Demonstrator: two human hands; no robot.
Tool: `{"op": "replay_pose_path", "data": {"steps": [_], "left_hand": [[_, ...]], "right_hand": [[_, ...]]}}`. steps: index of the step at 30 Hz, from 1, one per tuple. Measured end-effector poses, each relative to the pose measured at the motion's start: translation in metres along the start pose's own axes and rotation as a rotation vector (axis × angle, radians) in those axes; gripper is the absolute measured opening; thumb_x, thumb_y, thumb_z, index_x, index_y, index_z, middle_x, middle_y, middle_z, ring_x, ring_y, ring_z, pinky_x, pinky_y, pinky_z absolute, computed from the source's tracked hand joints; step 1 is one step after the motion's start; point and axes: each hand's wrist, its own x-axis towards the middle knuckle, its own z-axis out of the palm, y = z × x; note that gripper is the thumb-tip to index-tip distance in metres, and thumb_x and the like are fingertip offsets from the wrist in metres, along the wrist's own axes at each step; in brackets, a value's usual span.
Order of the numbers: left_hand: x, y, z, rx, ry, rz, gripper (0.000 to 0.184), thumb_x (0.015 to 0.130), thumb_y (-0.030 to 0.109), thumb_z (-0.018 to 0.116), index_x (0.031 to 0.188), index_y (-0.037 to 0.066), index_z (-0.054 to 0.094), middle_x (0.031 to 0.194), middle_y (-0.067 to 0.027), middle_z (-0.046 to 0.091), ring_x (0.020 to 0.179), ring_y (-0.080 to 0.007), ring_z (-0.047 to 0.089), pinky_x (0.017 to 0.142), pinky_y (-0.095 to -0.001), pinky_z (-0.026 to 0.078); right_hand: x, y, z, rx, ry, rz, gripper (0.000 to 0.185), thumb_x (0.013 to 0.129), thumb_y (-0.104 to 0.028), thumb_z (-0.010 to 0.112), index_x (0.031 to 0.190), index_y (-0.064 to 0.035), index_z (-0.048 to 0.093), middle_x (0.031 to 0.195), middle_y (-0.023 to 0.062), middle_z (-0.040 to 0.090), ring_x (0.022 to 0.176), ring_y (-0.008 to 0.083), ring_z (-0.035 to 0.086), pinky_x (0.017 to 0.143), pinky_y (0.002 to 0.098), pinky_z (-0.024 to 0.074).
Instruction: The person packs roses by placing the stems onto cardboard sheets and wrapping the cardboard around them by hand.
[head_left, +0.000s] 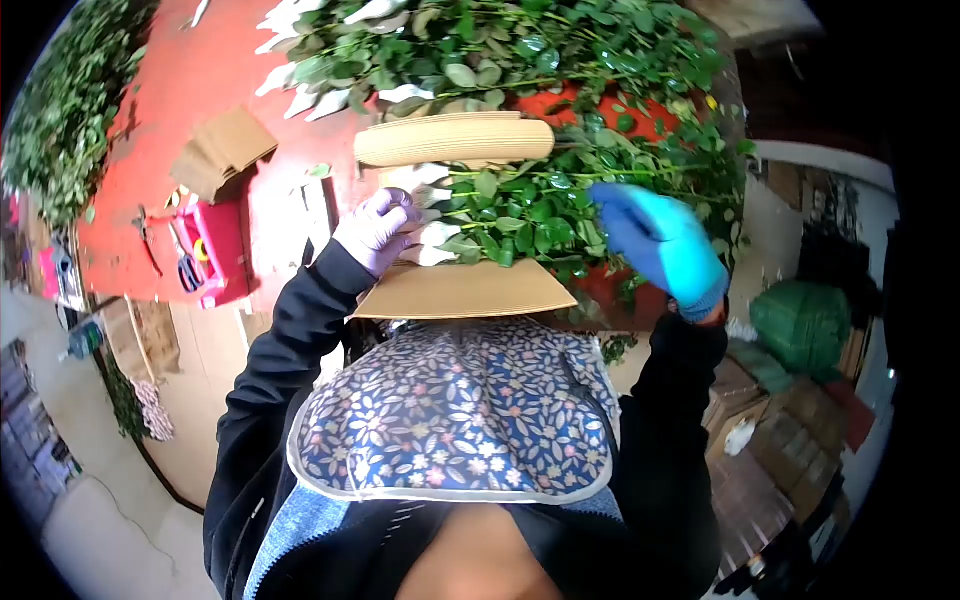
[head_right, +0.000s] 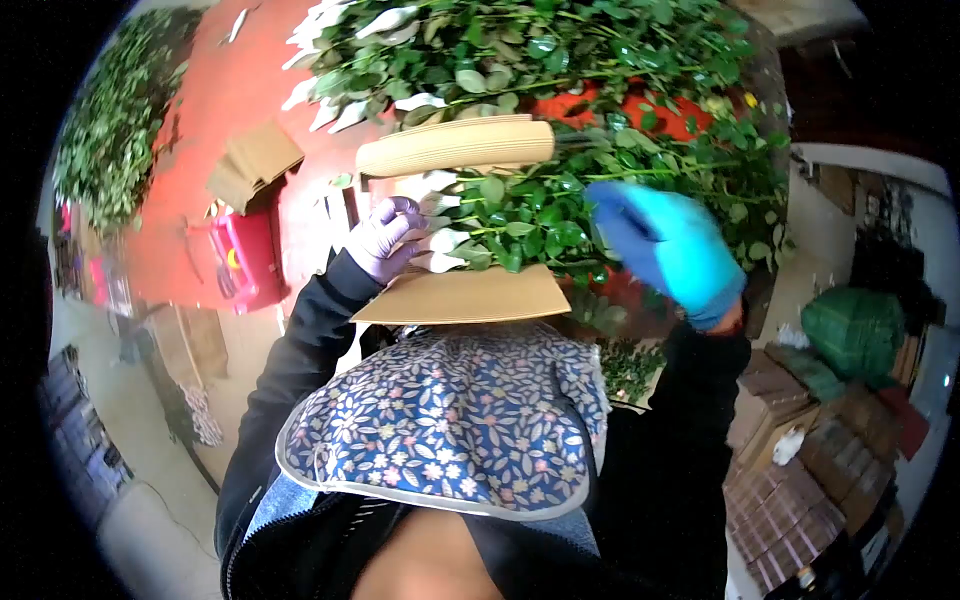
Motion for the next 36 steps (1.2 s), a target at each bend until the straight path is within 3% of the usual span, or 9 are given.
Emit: {"op": "replay_pose_path", "data": {"steps": [1, 3, 7, 9, 14, 20, 24, 29, 36], "left_hand": [[-0.002, 0.008, -0.010, -0.043, 0.035, -0.041, 0.021, 0.075, 0.010, 0.073, 0.093, 0.009, 0.061, 0.094, -0.0090, 0.058, 0.088, -0.0318, 0.061, 0.075, -0.0396, 0.052], [-0.022, 0.000, -0.011, -0.033, -0.060, -0.245, 0.013, 0.079, 0.013, 0.072, 0.088, 0.009, 0.065, 0.087, -0.0086, 0.060, 0.084, -0.0319, 0.061, 0.074, -0.0414, 0.052], [-0.042, -0.003, -0.005, -0.101, -0.214, -0.478, 0.019, 0.084, 0.024, 0.070, 0.095, 0.008, 0.068, 0.090, -0.0112, 0.062, 0.088, -0.0337, 0.062, 0.080, -0.0433, 0.050], [-0.047, 0.002, 0.006, -0.150, -0.176, -0.446, 0.021, 0.085, 0.025, 0.070, 0.099, 0.009, 0.069, 0.090, -0.0134, 0.062, 0.092, -0.0329, 0.062, 0.084, -0.0414, 0.050], [-0.051, -0.001, 0.027, -0.345, -0.008, -0.405, 0.027, 0.085, 0.028, 0.072, 0.101, 0.006, 0.070, 0.096, -0.0156, 0.067, 0.093, -0.0338, 0.064, 0.084, -0.0413, 0.051], [-0.030, 0.006, 0.009, -0.317, -0.359, -0.609, 0.015, 0.083, 0.022, 0.073, 0.090, 0.009, 0.068, 0.085, -0.0149, 0.068, 0.083, -0.0335, 0.065, 0.073, -0.0429, 0.050], [-0.035, 0.007, 0.016, -0.263, -0.351, -0.555, 0.014, 0.082, 0.020, 0.071, 0.089, 0.008, 0.067, 0.085, -0.0141, 0.066, 0.083, -0.0346, 0.064, 0.072, -0.0432, 0.050], [-0.054, 0.011, 0.013, -0.286, -0.073, -0.391, 0.010, 0.082, 0.016, 0.068, 0.088, 0.009, 0.065, 0.090, -0.0129, 0.064, 0.086, -0.0355, 0.063, 0.074, -0.0428, 0.050], [-0.085, -0.018, -0.005, -0.252, 0.076, -0.364, 0.012, 0.085, 0.013, 0.063, 0.077, 0.004, 0.059, 0.085, -0.0148, 0.060, 0.082, -0.0366, 0.059, 0.074, -0.0426, 0.049]], "right_hand": [[0.017, -0.017, 0.014, -0.134, -0.120, -0.207, 0.026, 0.090, -0.009, 0.066, 0.115, -0.0039, 0.067, 0.096, 0.0134, 0.072, 0.081, 0.0222, 0.071, 0.073, 0.0335, 0.0548], [0.047, -0.030, 0.047, -0.248, -0.380, -0.289, 0.019, 0.089, -0.018, 0.063, 0.102, -0.0064, 0.069, 0.086, 0.0174, 0.069, 0.076, 0.0305, 0.068, 0.068, 0.0392, 0.0524], [0.090, -0.002, 0.118, -0.583, -0.733, -0.404, 0.023, 0.084, -0.029, 0.060, 0.089, -0.0091, 0.070, 0.082, 0.0147, 0.070, 0.076, 0.0356, 0.067, 0.068, 0.0459, 0.0523], [0.092, 0.015, 0.139, -0.821, -0.695, -0.448, 0.022, 0.086, -0.028, 0.057, 0.088, -0.0096, 0.070, 0.082, 0.0146, 0.070, 0.075, 0.0352, 0.068, 0.068, 0.0466, 0.0530], [0.088, 0.022, 0.146, -0.701, -0.646, -0.507, 0.017, 0.089, -0.026, 0.059, 0.089, -0.0107, 0.068, 0.079, 0.0165, 0.068, 0.071, 0.0381, 0.065, 0.066, 0.0478, 0.0524], [0.084, 0.032, 0.156, -0.577, -0.576, -0.500, 0.016, 0.088, -0.025, 0.061, 0.088, -0.0094, 0.065, 0.079, 0.0162, 0.066, 0.070, 0.0372, 0.064, 0.062, 0.0476, 0.0507], [0.079, 0.031, 0.157, -0.587, -0.550, -0.473, 0.016, 0.089, -0.025, 0.061, 0.086, -0.0098, 0.065, 0.078, 0.0158, 0.066, 0.069, 0.0366, 0.064, 0.062, 0.0475, 0.0506], [0.078, 0.026, 0.160, -0.582, -0.518, -0.450, 0.014, 0.089, -0.023, 0.060, 0.085, -0.0104, 0.063, 0.076, 0.0157, 0.065, 0.068, 0.0373, 0.063, 0.060, 0.0482, 0.0497], [0.078, 0.028, 0.158, -0.566, -0.567, -0.432, 0.016, 0.092, -0.023, 0.061, 0.091, -0.0073, 0.064, 0.081, 0.0177, 0.066, 0.073, 0.0388, 0.063, 0.065, 0.0466, 0.0504]]}}
